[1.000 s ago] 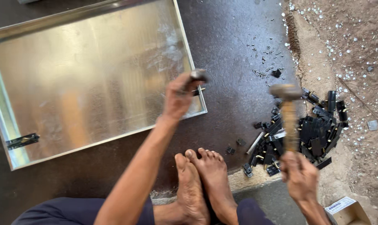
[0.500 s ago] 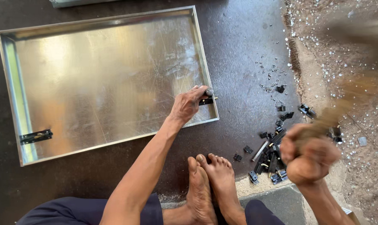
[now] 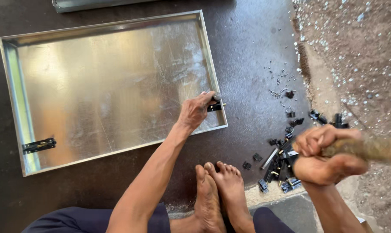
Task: The person attaches black clips to the corners of a metal tray by hand and with a hammer, then moves the finished tray onto a stack.
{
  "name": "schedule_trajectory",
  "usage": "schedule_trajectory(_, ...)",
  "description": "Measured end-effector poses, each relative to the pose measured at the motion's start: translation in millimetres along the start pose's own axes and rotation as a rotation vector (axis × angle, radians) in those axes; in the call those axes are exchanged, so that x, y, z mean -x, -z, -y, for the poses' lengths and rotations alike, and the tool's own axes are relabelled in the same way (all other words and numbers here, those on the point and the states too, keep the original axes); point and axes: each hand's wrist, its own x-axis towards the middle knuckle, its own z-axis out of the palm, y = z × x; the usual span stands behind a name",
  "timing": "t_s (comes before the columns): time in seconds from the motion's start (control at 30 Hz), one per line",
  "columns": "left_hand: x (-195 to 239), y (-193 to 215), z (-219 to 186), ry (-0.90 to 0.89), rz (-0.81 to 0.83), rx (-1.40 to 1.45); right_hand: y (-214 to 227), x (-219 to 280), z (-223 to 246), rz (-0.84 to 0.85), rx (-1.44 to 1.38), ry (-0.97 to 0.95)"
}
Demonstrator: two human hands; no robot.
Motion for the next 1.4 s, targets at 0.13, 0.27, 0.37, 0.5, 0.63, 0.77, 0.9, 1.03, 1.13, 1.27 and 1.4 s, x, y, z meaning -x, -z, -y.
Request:
schedule_trajectory(0.13,-5,-3,1,-0.053,-0.008,-0.083,-28,39,-48,0.191,0.739,-0.423)
schedule_trajectory(0.27,-21,13,-21,0.229,-0.008,0.016,-3,55,-41,0.082,1.104,-0.564)
schedule_trajectory(0.37,-20,24,-36,0.054,-0.007,0.041,29,60,-18,0.117,1.403,-0.563)
schedule_trajectory(0.5,-17,20,-48,0.319,0.126,-0.149,54,46,7,0.129,1.367,-0.200)
schedule_trajectory(0.63,5,34,-56,0.375,0.132,-0.225,53,-22,-22,0.161,1.162,0.065)
schedule_trajectory(0.77,14,24,-77,0.179,0.178,-0.359,66,-103,-82,0.012,1.072,0.061)
schedule_trajectory(0.9,22,26,-75,0.287,0.231,-0.311,70,-129,-117,-0.038,1.109,0.005)
schedule_trajectory(1.03,26,20,-63,0.283,0.232,-0.284,68,-124,-121,-0.028,1.098,-0.132)
schedule_trajectory(1.13,27,19,-63,0.258,0.241,-0.303,70,-122,-119,-0.034,1.101,-0.143)
schedule_trajectory(1.27,37,38,-69,0.203,0.222,-0.398,73,-124,-107,-0.034,1.108,-0.092)
schedule_trajectory(1.4,57,62,-77,0.267,0.157,-0.372,53,-100,-73,-0.079,1.127,0.073)
